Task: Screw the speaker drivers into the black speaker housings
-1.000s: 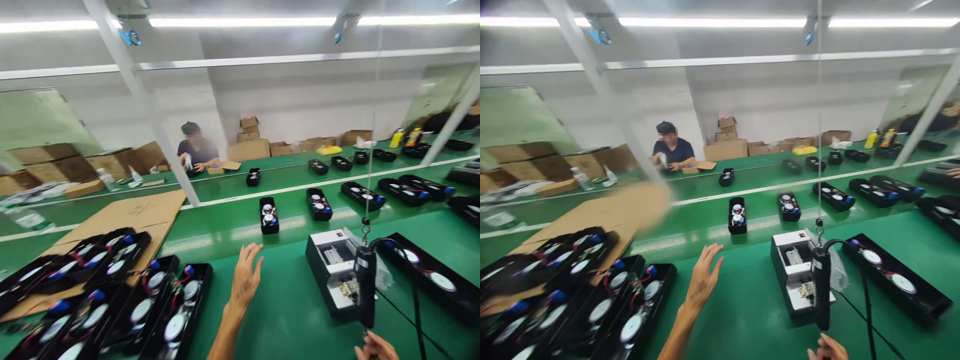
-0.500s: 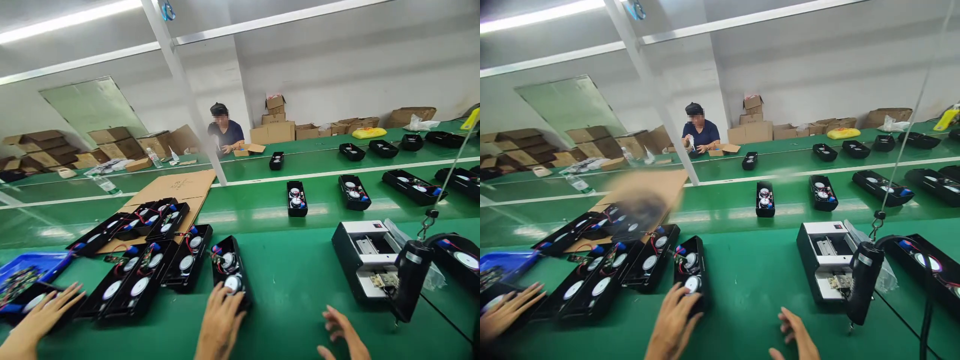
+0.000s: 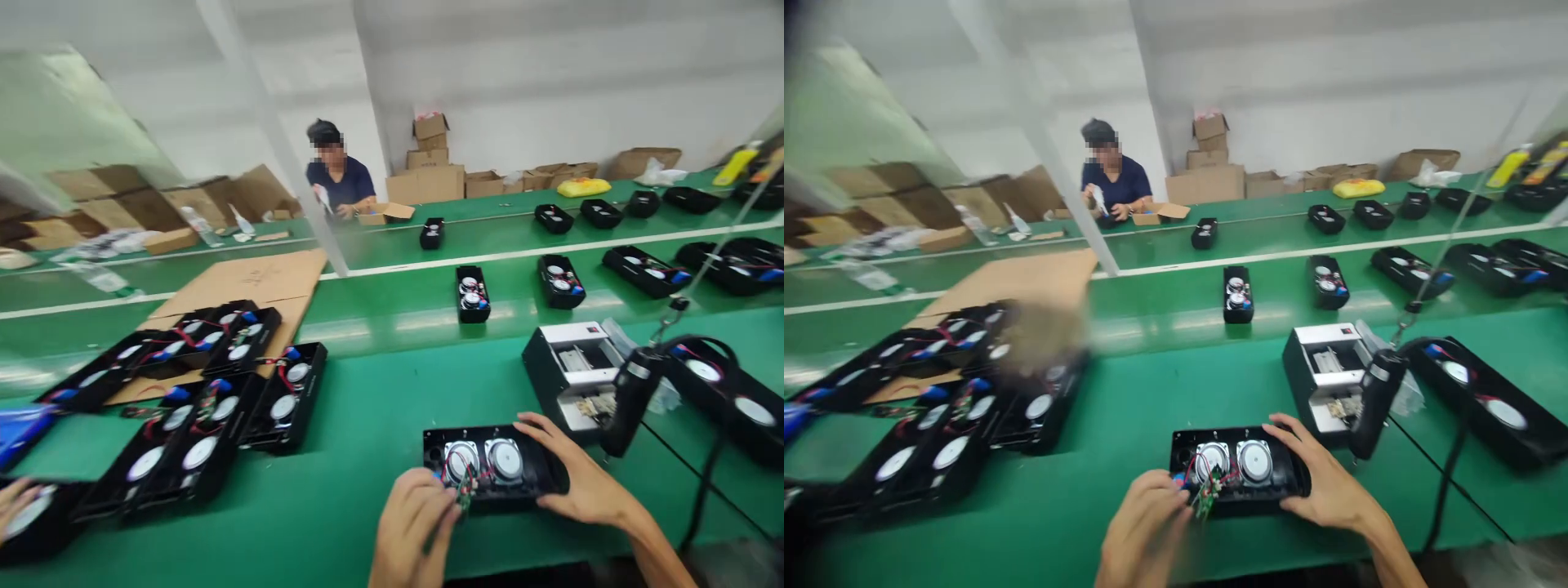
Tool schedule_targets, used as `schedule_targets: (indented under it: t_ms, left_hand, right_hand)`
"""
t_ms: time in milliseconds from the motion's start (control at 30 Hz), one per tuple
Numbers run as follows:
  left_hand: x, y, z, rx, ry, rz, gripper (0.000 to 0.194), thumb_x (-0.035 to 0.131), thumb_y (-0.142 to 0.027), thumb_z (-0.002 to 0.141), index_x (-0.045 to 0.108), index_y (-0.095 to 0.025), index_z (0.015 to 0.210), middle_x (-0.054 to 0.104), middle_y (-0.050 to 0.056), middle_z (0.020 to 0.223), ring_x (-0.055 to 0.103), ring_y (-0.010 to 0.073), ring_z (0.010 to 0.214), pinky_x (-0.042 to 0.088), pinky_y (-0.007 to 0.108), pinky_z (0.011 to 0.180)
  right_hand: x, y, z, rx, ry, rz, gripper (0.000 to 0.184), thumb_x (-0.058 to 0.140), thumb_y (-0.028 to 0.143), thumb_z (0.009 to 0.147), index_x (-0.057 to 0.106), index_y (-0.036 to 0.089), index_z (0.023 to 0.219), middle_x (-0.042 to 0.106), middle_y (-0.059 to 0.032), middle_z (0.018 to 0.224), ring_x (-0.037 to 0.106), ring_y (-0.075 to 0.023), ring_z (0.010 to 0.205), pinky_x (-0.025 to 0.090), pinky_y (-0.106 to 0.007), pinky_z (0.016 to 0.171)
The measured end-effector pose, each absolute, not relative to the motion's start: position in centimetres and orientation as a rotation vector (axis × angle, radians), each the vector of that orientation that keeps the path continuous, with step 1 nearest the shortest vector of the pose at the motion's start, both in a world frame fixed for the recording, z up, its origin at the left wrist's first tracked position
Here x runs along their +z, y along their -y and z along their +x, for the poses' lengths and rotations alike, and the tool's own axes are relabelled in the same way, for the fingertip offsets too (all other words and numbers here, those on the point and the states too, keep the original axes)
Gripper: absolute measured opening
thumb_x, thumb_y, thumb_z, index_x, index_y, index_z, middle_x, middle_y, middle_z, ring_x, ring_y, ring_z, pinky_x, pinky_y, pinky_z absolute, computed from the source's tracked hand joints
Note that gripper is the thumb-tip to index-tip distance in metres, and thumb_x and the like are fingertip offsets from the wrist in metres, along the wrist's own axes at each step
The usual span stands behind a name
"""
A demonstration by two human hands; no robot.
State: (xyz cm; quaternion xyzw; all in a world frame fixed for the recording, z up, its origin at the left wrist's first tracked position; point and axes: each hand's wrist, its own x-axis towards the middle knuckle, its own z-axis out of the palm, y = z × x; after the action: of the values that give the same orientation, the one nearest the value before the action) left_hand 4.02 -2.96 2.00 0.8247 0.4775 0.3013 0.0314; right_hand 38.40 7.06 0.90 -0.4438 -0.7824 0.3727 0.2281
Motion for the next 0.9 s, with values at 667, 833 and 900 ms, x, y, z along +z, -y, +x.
schedule_targets:
  t_ms: [667,833,900]
  left_hand:
    - [3.5,0.4,3.6,1.171,-1.565,2.464,0.027,0.072,-0.033,0.101,0.070,-0.021,0.125,0.071,0.015,0.129,0.067,0.0361,0.137,0.069,0.052,0.100]
    - [2.2,-0.5,4.9,0.854,-1.471,2.622,0.041,0.082,-0.030,0.090,0.069,-0.022,0.128,0.059,0.019,0.153,0.043,0.0502,0.158,0.057,0.073,0.114]
    - [1.9,-0.9,5.4,0.768,-1.432,2.637,0.042,0.084,-0.023,0.086,0.070,-0.022,0.126,0.060,0.018,0.155,0.040,0.0509,0.160,0.053,0.074,0.118]
  right_hand:
    - [6.3,-7.9,29.8,0.316,2.406,-0.704,0.021,0.060,0.010,0.108,0.076,0.020,0.116,0.082,-0.0032,0.096,0.070,-0.0178,0.078,0.050,-0.033,0.068]
    - [7.1,-6.6,30.3,0.267,2.844,-0.806,0.016,0.064,0.013,0.106,0.075,0.021,0.113,0.080,-0.0007,0.094,0.067,-0.0194,0.081,0.039,-0.038,0.065]
    - [6.9,-6.3,29.8,0.312,2.887,-0.842,0.015,0.062,0.015,0.108,0.075,0.021,0.111,0.081,-0.0010,0.098,0.067,-0.0188,0.081,0.038,-0.039,0.068]
